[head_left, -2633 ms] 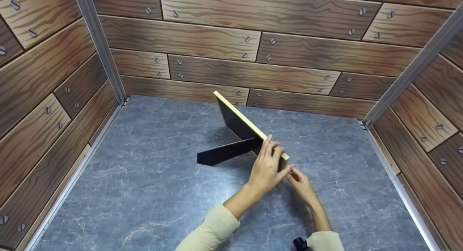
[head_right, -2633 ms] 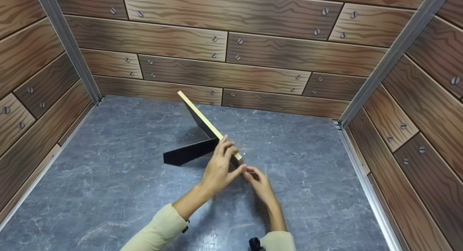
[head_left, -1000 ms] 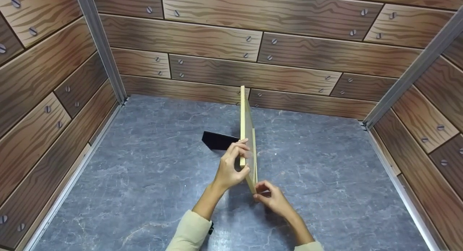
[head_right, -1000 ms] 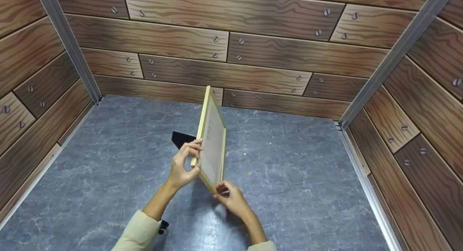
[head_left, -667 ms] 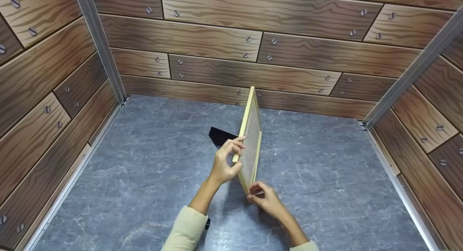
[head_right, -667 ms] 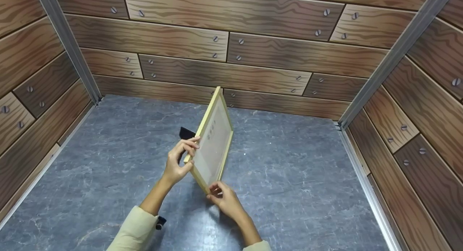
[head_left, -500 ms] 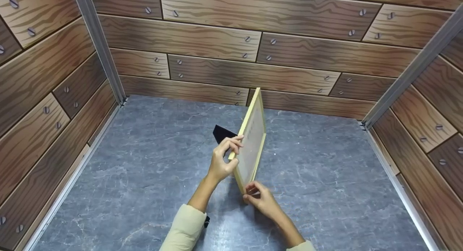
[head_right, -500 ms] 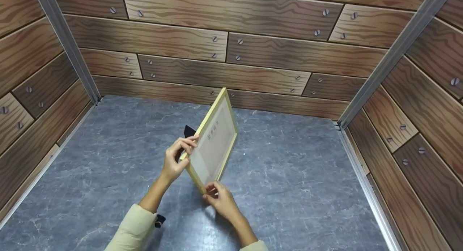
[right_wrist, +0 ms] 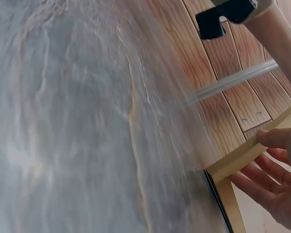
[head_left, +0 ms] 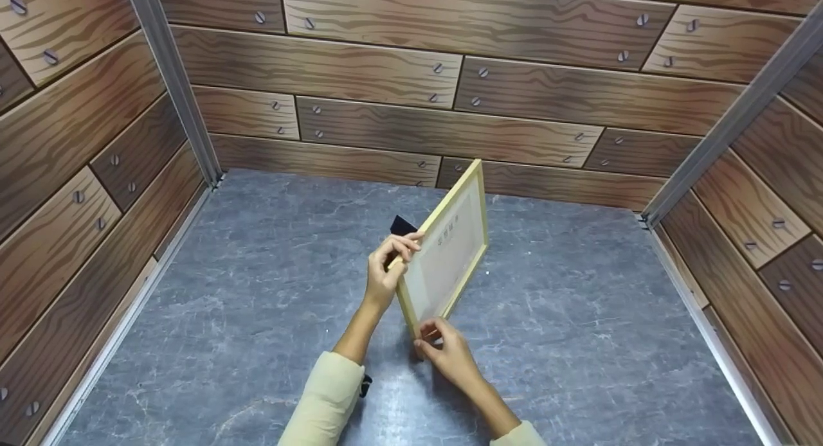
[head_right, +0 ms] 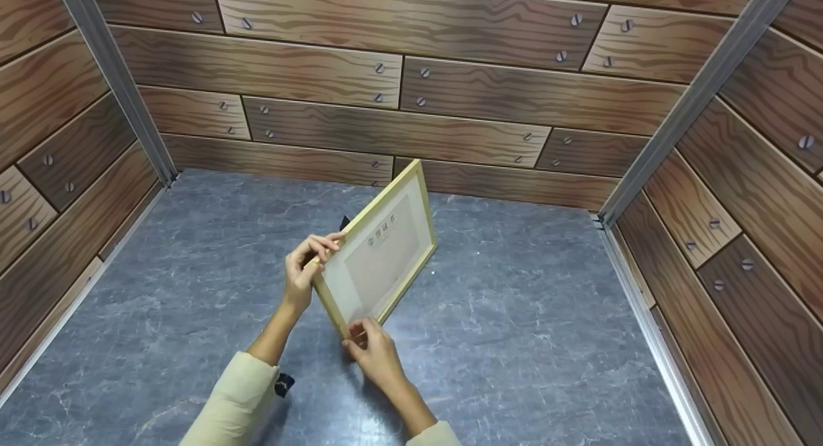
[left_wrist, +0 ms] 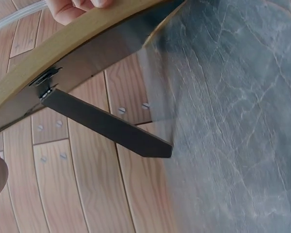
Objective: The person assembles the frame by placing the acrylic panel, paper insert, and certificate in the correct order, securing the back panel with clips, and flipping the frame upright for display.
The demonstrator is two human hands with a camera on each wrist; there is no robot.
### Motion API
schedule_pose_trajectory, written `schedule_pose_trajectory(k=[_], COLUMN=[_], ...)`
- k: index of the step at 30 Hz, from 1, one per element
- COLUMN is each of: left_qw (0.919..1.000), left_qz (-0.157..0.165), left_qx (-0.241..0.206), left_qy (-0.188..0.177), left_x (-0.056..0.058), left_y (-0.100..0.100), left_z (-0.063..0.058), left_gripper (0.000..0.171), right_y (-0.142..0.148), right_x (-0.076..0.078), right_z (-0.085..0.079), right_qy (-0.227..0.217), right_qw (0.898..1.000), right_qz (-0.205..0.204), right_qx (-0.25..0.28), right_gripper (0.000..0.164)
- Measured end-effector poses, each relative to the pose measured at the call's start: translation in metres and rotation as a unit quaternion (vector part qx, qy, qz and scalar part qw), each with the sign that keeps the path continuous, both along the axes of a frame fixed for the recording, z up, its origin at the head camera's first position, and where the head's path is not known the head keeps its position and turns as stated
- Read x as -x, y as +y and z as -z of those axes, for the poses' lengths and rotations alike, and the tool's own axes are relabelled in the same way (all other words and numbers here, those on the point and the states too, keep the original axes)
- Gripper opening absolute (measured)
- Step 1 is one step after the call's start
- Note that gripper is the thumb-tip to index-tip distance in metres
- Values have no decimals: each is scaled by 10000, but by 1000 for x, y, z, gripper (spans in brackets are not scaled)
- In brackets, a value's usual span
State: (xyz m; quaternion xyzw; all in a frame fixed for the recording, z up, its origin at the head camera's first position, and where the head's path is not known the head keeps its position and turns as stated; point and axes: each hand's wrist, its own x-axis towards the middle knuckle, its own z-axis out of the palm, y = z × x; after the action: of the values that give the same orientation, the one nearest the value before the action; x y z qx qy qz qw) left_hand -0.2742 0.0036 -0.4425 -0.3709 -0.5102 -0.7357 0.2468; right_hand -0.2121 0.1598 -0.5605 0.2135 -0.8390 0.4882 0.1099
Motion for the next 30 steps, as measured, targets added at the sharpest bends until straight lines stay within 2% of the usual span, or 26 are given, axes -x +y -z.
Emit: schedule_pose_trajectory(k=[9, 14, 19, 22, 24, 27, 30], left_qw=[9999, 9996, 9994, 9993, 9991, 9982, 9955], left_qz=[58, 153, 288, 304, 251, 64, -275], left_qx=[-129, -141, -94, -14, 53, 154, 161], left_qy=[-68, -170, -179, -237, -344, -569, -890], left_x=[12, 18, 21, 19, 15, 6, -6], left_y=[-7, -10, -12, -12, -13, -14, -15], left_z=[1, -1, -1, -1, -1, 0, 1], left_gripper=[8, 11, 11, 13, 18, 27, 34], right_y=[-15, -23, -27, -23, -15, 3, 26], right_x=[0, 0, -7, -9, -4, 10, 29], right_z=[1, 0, -19, -33, -37, -46, -58], right_qy=[-206, -372, -451, -330, -254, -22, 80], right_qw=[9996, 9990, 9976, 9976, 9973, 9964, 9923], right_qz=[-34, -73, -272, -339, -306, -93, 216], right_qx=[186, 245, 440, 515, 622, 837, 1214], right_gripper=[20, 24, 24, 21, 19, 14, 13])
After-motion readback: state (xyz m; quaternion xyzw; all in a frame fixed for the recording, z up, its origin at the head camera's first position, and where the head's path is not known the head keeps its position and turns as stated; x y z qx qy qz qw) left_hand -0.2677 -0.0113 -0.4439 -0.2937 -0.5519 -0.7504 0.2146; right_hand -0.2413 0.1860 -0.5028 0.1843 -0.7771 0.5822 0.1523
